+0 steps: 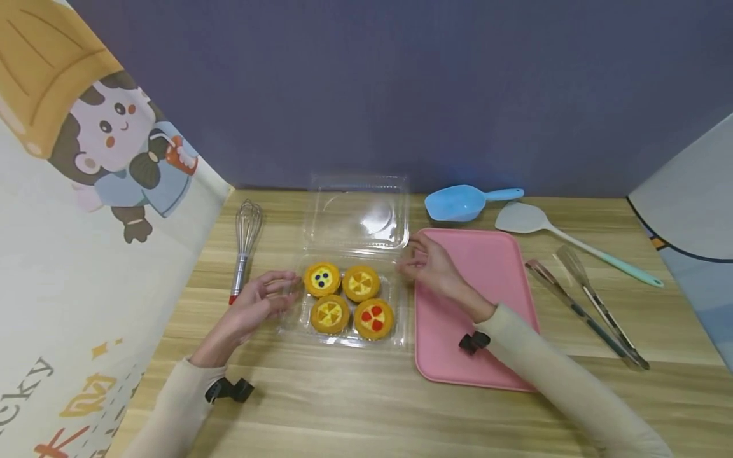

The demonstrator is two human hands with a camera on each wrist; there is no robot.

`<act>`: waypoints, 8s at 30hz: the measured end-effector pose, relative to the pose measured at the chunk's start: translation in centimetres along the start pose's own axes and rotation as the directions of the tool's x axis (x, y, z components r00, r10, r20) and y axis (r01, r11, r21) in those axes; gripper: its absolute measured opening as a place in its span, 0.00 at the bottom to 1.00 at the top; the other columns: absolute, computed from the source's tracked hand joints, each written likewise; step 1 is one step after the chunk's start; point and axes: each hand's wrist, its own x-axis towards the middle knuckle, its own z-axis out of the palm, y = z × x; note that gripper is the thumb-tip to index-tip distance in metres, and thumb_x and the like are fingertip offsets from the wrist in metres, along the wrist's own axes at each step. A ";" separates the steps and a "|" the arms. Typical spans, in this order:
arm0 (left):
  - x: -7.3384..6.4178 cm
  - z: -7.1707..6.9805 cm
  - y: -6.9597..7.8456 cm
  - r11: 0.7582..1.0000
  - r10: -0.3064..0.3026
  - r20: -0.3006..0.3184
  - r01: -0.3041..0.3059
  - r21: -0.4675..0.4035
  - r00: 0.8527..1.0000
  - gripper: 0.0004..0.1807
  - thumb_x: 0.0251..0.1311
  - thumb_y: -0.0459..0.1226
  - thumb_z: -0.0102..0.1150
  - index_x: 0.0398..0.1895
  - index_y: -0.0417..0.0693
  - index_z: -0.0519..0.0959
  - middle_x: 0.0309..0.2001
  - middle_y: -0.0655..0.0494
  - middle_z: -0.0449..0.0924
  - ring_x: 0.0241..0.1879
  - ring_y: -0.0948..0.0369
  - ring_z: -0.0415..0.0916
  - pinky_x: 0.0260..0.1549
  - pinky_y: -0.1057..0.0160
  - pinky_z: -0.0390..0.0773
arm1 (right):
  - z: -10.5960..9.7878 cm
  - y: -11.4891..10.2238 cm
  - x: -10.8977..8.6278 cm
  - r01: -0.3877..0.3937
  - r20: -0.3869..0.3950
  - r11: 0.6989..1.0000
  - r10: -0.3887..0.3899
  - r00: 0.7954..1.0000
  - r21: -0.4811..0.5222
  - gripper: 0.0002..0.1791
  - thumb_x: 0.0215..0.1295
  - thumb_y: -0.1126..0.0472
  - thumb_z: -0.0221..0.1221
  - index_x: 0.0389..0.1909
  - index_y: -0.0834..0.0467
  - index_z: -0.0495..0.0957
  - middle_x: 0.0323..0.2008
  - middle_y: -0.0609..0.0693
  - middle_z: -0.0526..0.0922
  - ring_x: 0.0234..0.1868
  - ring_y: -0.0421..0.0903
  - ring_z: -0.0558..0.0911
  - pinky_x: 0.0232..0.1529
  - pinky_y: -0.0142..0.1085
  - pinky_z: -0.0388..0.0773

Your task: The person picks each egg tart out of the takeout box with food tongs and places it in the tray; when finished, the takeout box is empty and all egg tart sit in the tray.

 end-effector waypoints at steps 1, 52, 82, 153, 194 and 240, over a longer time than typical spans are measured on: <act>0.0 0.0 0.0 1.000 -0.001 0.000 0.001 -0.002 1.000 0.34 0.70 0.27 0.55 0.77 0.34 0.59 0.78 0.33 0.61 0.64 0.48 0.80 0.49 0.64 0.89 | 0.1 0.1 0.0 -0.004 0.006 1.000 0.004 1.000 0.018 0.43 0.63 0.74 0.65 0.77 0.72 0.56 0.75 0.70 0.65 0.61 0.67 0.81 0.63 0.40 0.85; 0.2 -1.2 0.4 1.000 -0.019 0.001 0.019 0.014 1.000 0.41 0.61 0.24 0.61 0.79 0.36 0.60 0.66 0.33 0.69 0.45 0.61 0.86 0.46 0.63 0.90 | -10.8 0.4 -9.4 0.034 -0.048 0.946 -0.052 0.997 -0.321 0.37 0.71 0.62 0.65 0.77 0.61 0.63 0.67 0.66 0.76 0.55 0.52 0.85 0.50 0.23 0.82; -0.2 -2.6 -1.7 0.990 0.139 0.200 -0.129 -0.062 0.970 0.49 0.56 0.20 0.60 0.81 0.33 0.49 0.58 0.49 0.72 0.47 0.63 0.79 0.50 0.67 0.87 | -21.8 7.8 -17.9 -0.299 -0.318 0.589 0.075 0.945 -0.751 0.49 0.58 0.44 0.74 0.66 0.75 0.66 0.50 0.80 0.78 0.46 0.73 0.81 0.34 0.57 0.80; -0.3 -1.8 -1.0 0.995 0.092 0.103 -0.094 0.016 0.990 0.49 0.56 0.20 0.58 0.83 0.38 0.52 0.63 0.32 0.64 0.43 0.61 0.80 0.42 0.64 0.89 | -2.2 -3.2 -6.1 0.460 0.299 0.535 -0.363 0.882 -0.708 0.33 0.59 0.51 0.75 0.66 0.49 0.80 0.50 0.46 0.82 0.49 0.42 0.77 0.47 0.41 0.84; 0.3 -0.5 -0.8 0.996 0.089 0.067 -0.088 -0.010 0.994 0.48 0.55 0.19 0.56 0.82 0.38 0.52 0.64 0.32 0.63 0.41 0.60 0.80 0.37 0.63 0.90 | 0.2 -4.6 0.8 0.709 0.630 0.370 -0.327 0.704 -0.600 0.28 0.63 0.54 0.72 0.65 0.49 0.81 0.53 0.50 0.84 0.55 0.49 0.80 0.57 0.48 0.83; 0.5 -0.5 -0.5 0.997 0.080 0.047 -0.080 -0.013 0.996 0.48 0.55 0.18 0.54 0.83 0.38 0.52 0.65 0.31 0.62 0.42 0.58 0.80 0.38 0.61 0.91 | -2.5 -3.2 -0.1 0.708 0.523 0.286 -0.510 0.683 -0.646 0.31 0.65 0.57 0.70 0.69 0.40 0.78 0.54 0.47 0.82 0.50 0.45 0.78 0.46 0.41 0.77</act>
